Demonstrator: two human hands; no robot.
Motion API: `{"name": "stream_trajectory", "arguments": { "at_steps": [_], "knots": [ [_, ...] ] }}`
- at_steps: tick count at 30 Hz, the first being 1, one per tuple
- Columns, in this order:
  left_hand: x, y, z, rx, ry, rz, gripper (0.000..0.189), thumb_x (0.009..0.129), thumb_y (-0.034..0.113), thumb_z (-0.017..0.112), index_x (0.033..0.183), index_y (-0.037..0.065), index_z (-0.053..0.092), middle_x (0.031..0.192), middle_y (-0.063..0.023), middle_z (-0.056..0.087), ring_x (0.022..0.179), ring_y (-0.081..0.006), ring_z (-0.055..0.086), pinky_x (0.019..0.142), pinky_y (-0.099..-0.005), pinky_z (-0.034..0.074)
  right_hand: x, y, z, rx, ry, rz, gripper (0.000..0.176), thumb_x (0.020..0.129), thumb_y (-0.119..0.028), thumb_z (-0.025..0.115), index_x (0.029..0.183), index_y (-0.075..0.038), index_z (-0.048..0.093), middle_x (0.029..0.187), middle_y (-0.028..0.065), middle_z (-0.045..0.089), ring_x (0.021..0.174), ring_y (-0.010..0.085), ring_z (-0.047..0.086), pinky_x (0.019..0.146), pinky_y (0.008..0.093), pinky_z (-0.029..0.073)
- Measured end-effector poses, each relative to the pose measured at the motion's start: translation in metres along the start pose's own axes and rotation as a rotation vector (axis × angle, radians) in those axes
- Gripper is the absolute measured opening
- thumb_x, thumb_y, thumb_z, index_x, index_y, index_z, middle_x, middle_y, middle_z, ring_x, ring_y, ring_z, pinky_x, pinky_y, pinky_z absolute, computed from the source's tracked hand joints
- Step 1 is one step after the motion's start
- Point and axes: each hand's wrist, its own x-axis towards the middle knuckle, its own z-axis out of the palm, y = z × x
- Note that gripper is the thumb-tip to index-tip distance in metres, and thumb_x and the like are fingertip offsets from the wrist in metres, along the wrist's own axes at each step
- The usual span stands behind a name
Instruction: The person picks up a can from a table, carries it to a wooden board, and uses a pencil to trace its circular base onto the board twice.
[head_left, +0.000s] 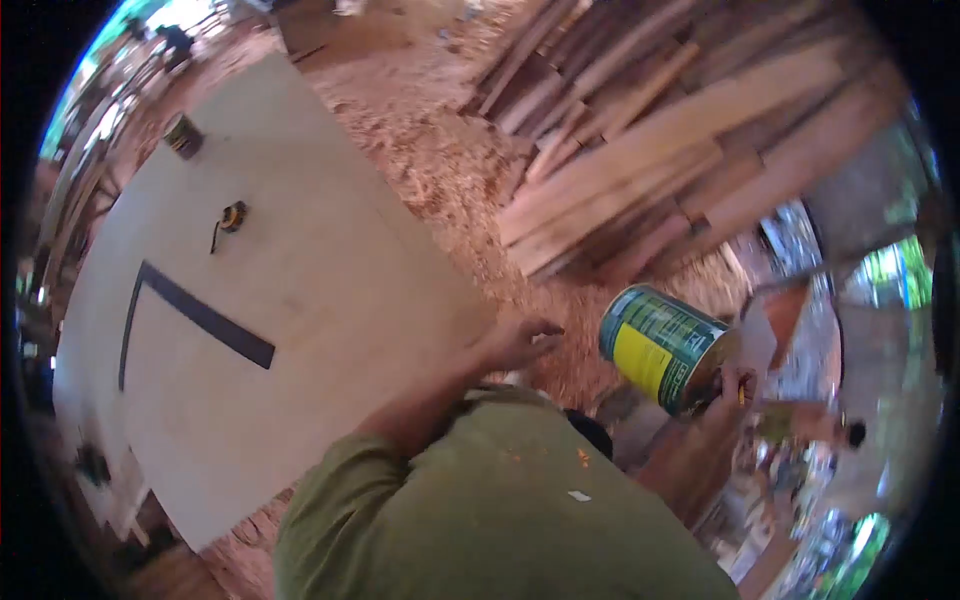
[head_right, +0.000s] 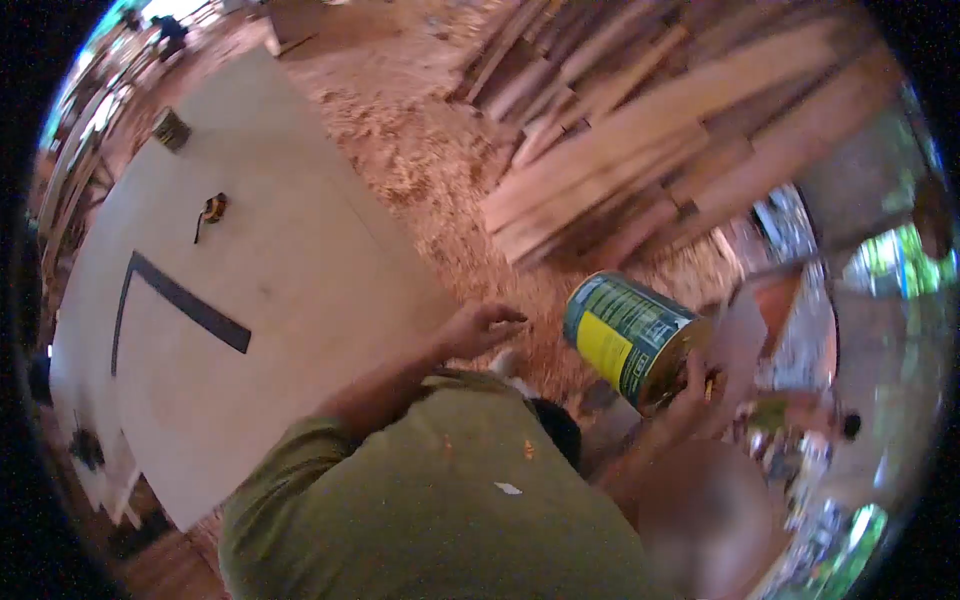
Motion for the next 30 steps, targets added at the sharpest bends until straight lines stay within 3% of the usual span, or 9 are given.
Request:
{"name": "stream_trajectory", "arguments": {
  "at_steps": [3, 5, 7, 10, 13, 22, 27, 29, 30],
  "knots": [
    [0.005, -0.012, -0.018, 0.299, 0.403, 0.213, 0.033, 0.097, 0.03, 0.068, 0.117, 0.004, 0.072, 0.114, -0.019, 0.073, 0.107, -0.0288, 0.071, 0.092, -0.0416, 0.058, 0.062, -0.013, 0.085, -0.094, -0.282, -0.019, 0.017, 0.092, -0.007, 0.069, 0.084, -0.013, 0.056, 0.074, -0.0027, 0.05, 0.072, 0.0089, 0.053, 0.063, 0.0242, 0.041],
    [-0.015, -0.095, -0.033, -0.282, 0.663, -0.348, 0.036, 0.095, 0.025, 0.067, 0.126, 0.006, 0.068, 0.099, -0.0114, 0.07, 0.087, -0.0244, 0.066, 0.075, -0.04, 0.057, 0.087, -0.007, 0.126, -0.202, -0.391, -0.09, 0.02, 0.092, -0.007, 0.07, 0.082, -0.013, 0.053, 0.074, -0.0027, 0.05, 0.072, 0.0083, 0.053, 0.063, 0.0238, 0.041],
    [-0.082, -0.202, -0.068, 0.398, 0.821, -0.208, 0.035, 0.096, 0.016, 0.063, 0.13, 0.008, 0.065, 0.106, -0.0095, 0.07, 0.087, -0.0205, 0.067, 0.08, -0.0373, 0.058, 0.124, 0.001, 0.169, -0.291, -0.493, -0.197, 0.023, 0.092, -0.007, 0.07, 0.081, -0.013, 0.05, 0.074, -0.0028, 0.049, 0.072, 0.0078, 0.052, 0.063, 0.0234, 0.04],
    [-0.123, -0.116, -0.149, 0.351, 1.419, -0.433, 0.03, 0.1, 0.021, 0.059, 0.086, -0.003, 0.071, 0.127, -0.0186, 0.062, 0.121, -0.0321, 0.057, 0.115, -0.0428, 0.04, 0.169, 0.021, 0.218, -0.12, -0.573, -0.061, 0.023, 0.091, -0.009, 0.073, 0.086, -0.011, 0.05, 0.079, -0.0029, 0.048, 0.072, 0.0084, 0.049, 0.063, 0.0237, 0.039],
    [-0.096, -0.066, -0.169, 0.936, 1.34, -1.086, 0.03, 0.096, 0.024, 0.064, 0.09, -0.003, 0.074, 0.151, -0.0198, 0.052, 0.145, -0.0362, 0.043, 0.119, -0.0454, 0.035, 0.204, 0.032, 0.27, -0.223, -0.569, -0.106, 0.021, 0.09, -0.008, 0.074, 0.088, -0.011, 0.054, 0.078, -0.0008, 0.054, 0.068, 0.01, 0.053, 0.06, 0.024, 0.043],
    [-0.068, -0.058, -0.174, 0.873, 1.696, -1.234, 0.029, 0.089, 0.024, 0.073, 0.105, 0.0, 0.076, 0.143, -0.0124, 0.062, 0.137, -0.0341, 0.053, 0.118, -0.0453, 0.038, 0.238, 0.029, 0.435, -0.041, -0.976, 0.297, 0.017, 0.096, -0.006, 0.069, 0.088, -0.009, 0.053, 0.085, 0.0086, 0.067, 0.071, 0.0144, 0.062, 0.063, 0.0263, 0.049],
    [-0.03, -0.115, -0.173, 0.984, 1.721, -1.134, 0.035, 0.086, 0.018, 0.074, 0.117, 0.003, 0.071, 0.141, -0.015, 0.063, 0.14, -0.032, 0.051, 0.117, -0.0478, 0.037, 0.244, 0.031, 0.521, -0.123, -1.116, 0.135, 0.014, 0.096, -0.008, 0.068, 0.094, -0.009, 0.055, 0.098, 0.0112, 0.071, 0.083, 0.0177, 0.067, 0.073, 0.0299, 0.055],
    [0.024, -0.112, -0.165, -0.605, 2.152, 0.11, 0.035, 0.087, 0.015, 0.073, 0.119, 0.002, 0.069, 0.136, -0.0167, 0.065, 0.136, -0.0273, 0.054, 0.11, -0.0479, 0.044, 0.24, 0.041, 0.544, -0.072, -1.184, 0.175, 0.014, 0.095, -0.007, 0.069, 0.093, -0.009, 0.055, 0.099, 0.0117, 0.071, 0.084, 0.0175, 0.067, 0.074, 0.0299, 0.055],
    [0.052, -0.107, -0.166, -0.589, 2.159, 0.106, 0.035, 0.087, 0.015, 0.073, 0.119, 0.002, 0.069, 0.136, -0.0167, 0.065, 0.136, -0.0273, 0.054, 0.11, -0.0479, 0.044, 0.238, 0.046, 0.562, -0.014, -1.252, 0.198, 0.015, 0.094, -0.006, 0.069, 0.092, -0.009, 0.055, 0.1, 0.0122, 0.071, 0.085, 0.0173, 0.067, 0.075, 0.0299, 0.055]
  ]
}}
